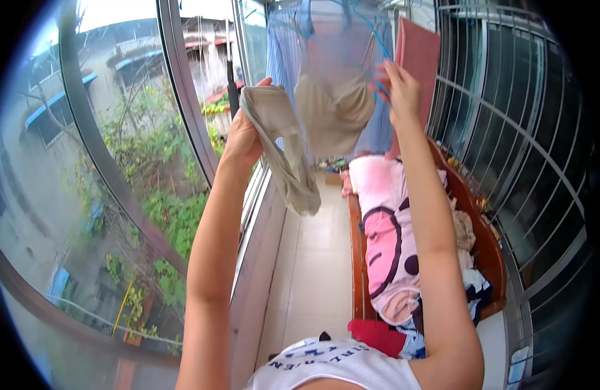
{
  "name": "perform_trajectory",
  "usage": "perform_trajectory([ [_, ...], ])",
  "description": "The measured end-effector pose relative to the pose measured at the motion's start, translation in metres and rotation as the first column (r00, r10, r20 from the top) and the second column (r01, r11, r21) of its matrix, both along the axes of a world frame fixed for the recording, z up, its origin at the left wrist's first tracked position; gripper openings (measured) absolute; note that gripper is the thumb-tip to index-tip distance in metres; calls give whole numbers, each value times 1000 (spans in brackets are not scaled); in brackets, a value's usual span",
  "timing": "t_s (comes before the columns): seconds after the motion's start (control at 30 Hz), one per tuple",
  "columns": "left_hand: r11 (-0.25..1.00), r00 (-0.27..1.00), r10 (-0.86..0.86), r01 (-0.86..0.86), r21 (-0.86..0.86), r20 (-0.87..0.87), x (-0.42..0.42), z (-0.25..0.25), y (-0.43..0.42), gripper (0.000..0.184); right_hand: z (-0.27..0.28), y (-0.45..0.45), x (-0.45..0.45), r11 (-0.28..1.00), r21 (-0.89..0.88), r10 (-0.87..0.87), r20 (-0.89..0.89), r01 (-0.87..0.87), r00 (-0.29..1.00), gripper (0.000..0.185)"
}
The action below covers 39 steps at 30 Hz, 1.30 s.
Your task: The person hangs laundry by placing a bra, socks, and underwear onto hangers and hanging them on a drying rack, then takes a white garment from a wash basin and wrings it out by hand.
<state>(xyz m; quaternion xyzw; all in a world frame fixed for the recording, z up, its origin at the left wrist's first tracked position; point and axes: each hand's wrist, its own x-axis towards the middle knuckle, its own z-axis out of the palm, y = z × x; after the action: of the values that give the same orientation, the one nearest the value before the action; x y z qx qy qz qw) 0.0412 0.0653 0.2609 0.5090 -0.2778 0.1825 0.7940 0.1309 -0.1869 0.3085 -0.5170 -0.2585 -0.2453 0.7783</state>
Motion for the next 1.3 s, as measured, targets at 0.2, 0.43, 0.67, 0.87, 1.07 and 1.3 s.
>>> perform_trajectory([
  [0.2,988,992,-42,25,-153,-115,-21,-86,22,55,-191,-52,-85,991,-134,-56,-224,26,973,26],
  [0.43,961,968,13,57,270,-249,-43,-129,50,59,-247,-131,-124,911,-410,-205,-357,44,911,25],
  [0.67,679,988,75,49,733,-135,-54,-125,22,71,-212,-91,-121,720,-694,-155,-145,11,977,17],
  [0.87,616,957,120,136,776,-263,-60,-127,14,47,-208,-66,-102,805,-590,-92,-35,54,995,15],
  [1.07,713,933,297,-74,698,-205,-62,-133,1,16,-216,-50,-90,606,-503,-411,465,616,784,13],
  [1.3,742,880,390,-126,659,-271,-72,-131,-18,11,-265,12,-141,710,-617,-136,352,339,926,11],
])
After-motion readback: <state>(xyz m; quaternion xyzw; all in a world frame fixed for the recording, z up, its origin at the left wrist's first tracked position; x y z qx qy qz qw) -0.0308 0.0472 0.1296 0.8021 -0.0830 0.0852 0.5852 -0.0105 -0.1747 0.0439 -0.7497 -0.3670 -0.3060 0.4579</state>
